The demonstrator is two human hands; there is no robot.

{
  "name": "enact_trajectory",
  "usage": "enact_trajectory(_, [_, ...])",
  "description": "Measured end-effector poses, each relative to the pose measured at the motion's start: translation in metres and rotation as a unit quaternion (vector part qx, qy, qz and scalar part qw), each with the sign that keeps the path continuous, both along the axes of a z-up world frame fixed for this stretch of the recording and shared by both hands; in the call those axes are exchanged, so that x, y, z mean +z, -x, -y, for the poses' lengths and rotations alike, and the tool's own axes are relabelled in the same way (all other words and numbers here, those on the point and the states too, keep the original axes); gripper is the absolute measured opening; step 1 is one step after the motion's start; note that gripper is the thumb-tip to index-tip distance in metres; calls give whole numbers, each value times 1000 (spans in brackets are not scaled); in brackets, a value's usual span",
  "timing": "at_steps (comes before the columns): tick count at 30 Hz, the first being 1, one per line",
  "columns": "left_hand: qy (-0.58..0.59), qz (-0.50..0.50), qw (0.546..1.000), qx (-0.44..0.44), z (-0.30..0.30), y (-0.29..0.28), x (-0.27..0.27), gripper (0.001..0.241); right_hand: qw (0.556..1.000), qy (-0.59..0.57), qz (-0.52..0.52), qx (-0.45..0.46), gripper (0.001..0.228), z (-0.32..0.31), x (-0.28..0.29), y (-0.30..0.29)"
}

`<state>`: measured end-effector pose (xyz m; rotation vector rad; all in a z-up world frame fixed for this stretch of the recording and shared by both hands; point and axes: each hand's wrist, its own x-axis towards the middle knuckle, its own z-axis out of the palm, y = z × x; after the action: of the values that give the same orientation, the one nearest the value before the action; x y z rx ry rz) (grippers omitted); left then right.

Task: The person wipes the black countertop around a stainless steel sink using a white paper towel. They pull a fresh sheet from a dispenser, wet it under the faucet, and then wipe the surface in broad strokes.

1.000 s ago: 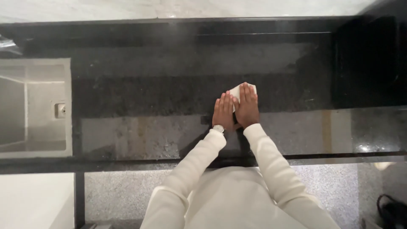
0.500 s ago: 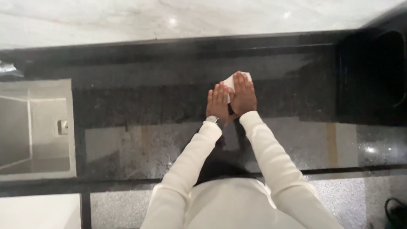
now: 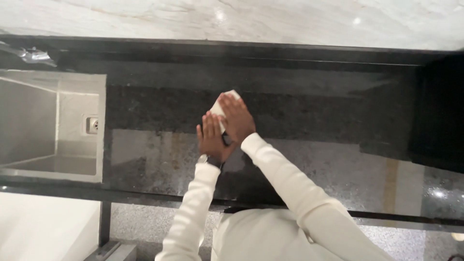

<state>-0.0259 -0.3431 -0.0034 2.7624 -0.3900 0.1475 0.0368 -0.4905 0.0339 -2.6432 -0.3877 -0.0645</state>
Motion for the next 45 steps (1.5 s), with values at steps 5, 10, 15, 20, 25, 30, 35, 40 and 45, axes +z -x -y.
enact_trajectory(5, [-4, -57, 997, 51, -31, 19, 27, 124, 993, 35, 25, 111, 68, -27, 8, -7])
enact_trajectory(10, [-48, -39, 996, 62, -26, -44, -2, 115, 994, 19, 25, 109, 68, -8, 4, -59])
enact_trajectory(15, [-80, -20, 996, -27, 25, -121, -30, 106, 999, -12, 7, -37, 66, 67, -3, -76])
enact_trajectory(20, [16, -6, 990, -137, 161, -132, -34, 110, 992, 23, 26, -122, 64, 188, 22, -46])
enact_trajectory(25, [64, -5, 988, -144, 296, -118, -4, 110, 978, 90, 68, -174, 68, 315, 1, -13])
enact_trajectory(30, [38, -112, 959, -260, 414, -101, 39, 109, 959, 115, 19, -260, 68, 421, 12, 24])
enact_trajectory(35, [-15, -160, 943, -291, 476, -87, 63, 107, 941, 151, -14, -303, 72, 480, -6, 47])
enact_trajectory(40, [-82, -169, 927, -323, 475, -58, 54, 102, 924, 157, 26, -347, 74, 473, -25, 84])
enact_trajectory(45, [-132, -129, 900, -395, 434, -2, 57, 102, 909, 142, 12, -392, 74, 428, -13, 147])
